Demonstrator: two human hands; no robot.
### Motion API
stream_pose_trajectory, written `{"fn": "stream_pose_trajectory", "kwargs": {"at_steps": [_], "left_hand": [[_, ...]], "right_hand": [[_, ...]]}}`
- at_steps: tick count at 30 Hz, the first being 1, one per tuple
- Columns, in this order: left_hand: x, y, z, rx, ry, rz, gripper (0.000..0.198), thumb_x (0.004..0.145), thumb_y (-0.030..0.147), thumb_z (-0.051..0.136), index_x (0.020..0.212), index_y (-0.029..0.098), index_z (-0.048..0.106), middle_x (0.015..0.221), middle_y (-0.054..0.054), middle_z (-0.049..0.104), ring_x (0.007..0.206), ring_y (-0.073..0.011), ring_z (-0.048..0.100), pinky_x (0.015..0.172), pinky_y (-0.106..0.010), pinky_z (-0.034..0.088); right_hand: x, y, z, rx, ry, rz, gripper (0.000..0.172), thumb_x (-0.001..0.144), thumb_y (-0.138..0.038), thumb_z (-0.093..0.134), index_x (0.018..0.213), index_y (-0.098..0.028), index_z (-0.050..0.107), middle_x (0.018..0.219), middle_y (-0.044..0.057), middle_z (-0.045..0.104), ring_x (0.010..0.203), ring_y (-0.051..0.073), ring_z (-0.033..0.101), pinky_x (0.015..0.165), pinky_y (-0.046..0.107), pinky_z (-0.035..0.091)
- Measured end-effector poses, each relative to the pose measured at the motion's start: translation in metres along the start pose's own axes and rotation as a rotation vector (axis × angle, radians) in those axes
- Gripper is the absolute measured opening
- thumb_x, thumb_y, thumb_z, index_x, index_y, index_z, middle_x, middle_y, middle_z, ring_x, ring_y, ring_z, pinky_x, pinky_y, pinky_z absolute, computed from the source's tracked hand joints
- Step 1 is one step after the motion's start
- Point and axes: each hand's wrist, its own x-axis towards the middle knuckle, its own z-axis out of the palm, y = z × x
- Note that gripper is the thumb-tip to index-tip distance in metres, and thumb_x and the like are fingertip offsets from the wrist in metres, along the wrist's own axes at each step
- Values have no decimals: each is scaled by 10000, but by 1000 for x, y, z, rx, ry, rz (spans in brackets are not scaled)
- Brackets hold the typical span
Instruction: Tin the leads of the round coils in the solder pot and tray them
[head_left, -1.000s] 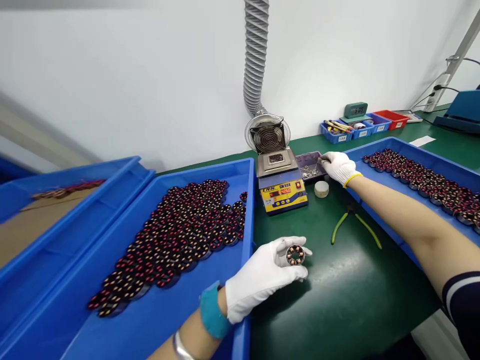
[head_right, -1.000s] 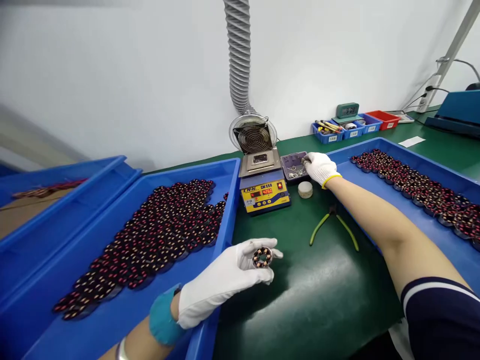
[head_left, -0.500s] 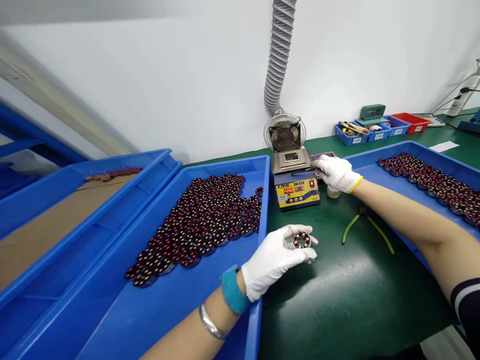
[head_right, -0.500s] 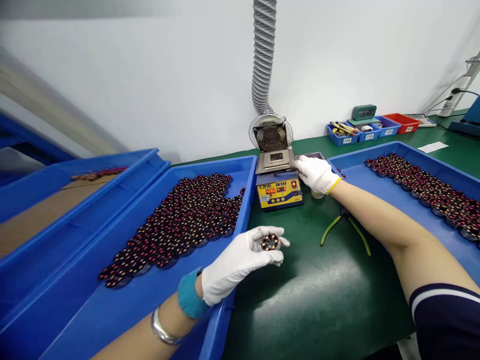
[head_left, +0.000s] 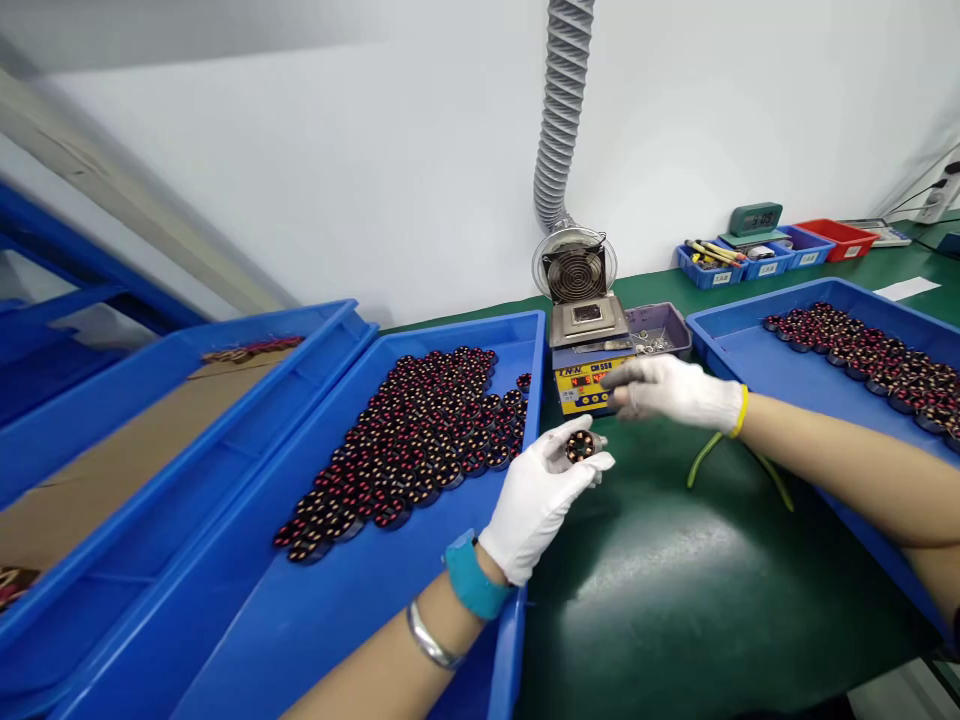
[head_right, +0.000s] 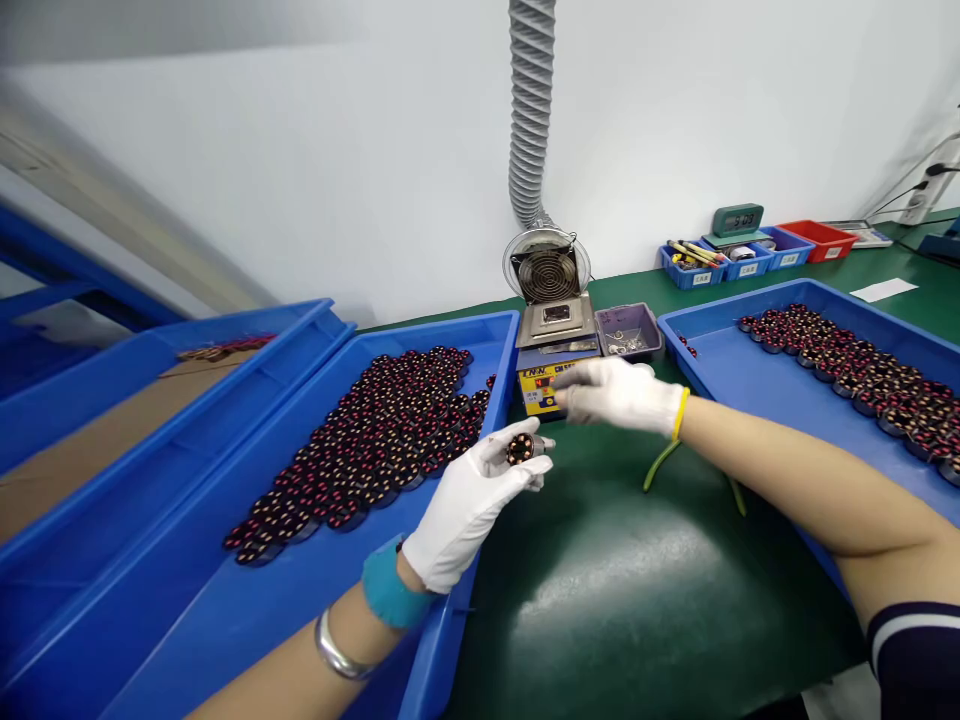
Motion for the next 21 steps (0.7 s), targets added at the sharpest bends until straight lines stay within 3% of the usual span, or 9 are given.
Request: {"fn": "stream_pose_trajectory", "kwargs": {"at_steps": [1,3,8,10,14,16,21], "left_hand": [[-1,-1,1,31,30,53,601,695,315,750,1227,136,535,1080,-90,652,898,-189,636,881,-369,506],[-3,-2,4,154,84,186,525,677,305,766,1152,163,593,1145,-83,630,1052,-218,600,995,-380,450],[-8,1,10,419,201,407,390,648,277,781,1015,211,666,1145,-64,614,1110,-237,570,1046,-389,414],[-9,1,12,421,208,439,408,653,267,777,1035,193,654,1175,-80,604,1130,-239,558,1051,-381,409],[-8,-2,14,298,158,271,798,602,282,815,1308,172,459,1281,-139,542,940,-215,636,848,-354,532],[-8,-3,14,214,89,144,861,602,291,817,1345,174,398,1238,-139,572,819,-179,651,755,-327,549],[-5,-1,9,17,-32,11,347,702,265,730,980,116,584,865,-53,669,684,-151,652,687,-313,560]], "right_hand": [[-7,-3,10,97,-100,17,414,837,-369,609,1207,-186,589,911,36,681,817,177,656,714,267,544],[-17,-5,29,227,-167,-1,487,772,-337,689,1227,-205,579,968,34,677,899,192,650,758,268,549],[-25,-11,48,511,-117,20,517,744,-189,664,1245,-166,539,1060,57,655,1017,190,620,851,283,545],[-26,-15,46,478,-69,14,523,729,-145,645,1240,-151,539,1032,60,658,976,183,631,835,287,553],[-33,-20,43,228,84,-123,533,720,-103,615,1243,-188,554,957,26,661,876,159,643,808,290,564],[-37,-21,42,136,141,-161,550,716,-95,613,1251,-212,557,1001,22,656,908,160,638,843,300,556],[-42,-24,42,47,163,-207,540,722,-121,650,1245,-229,565,1065,29,641,957,170,629,891,318,539]]}}
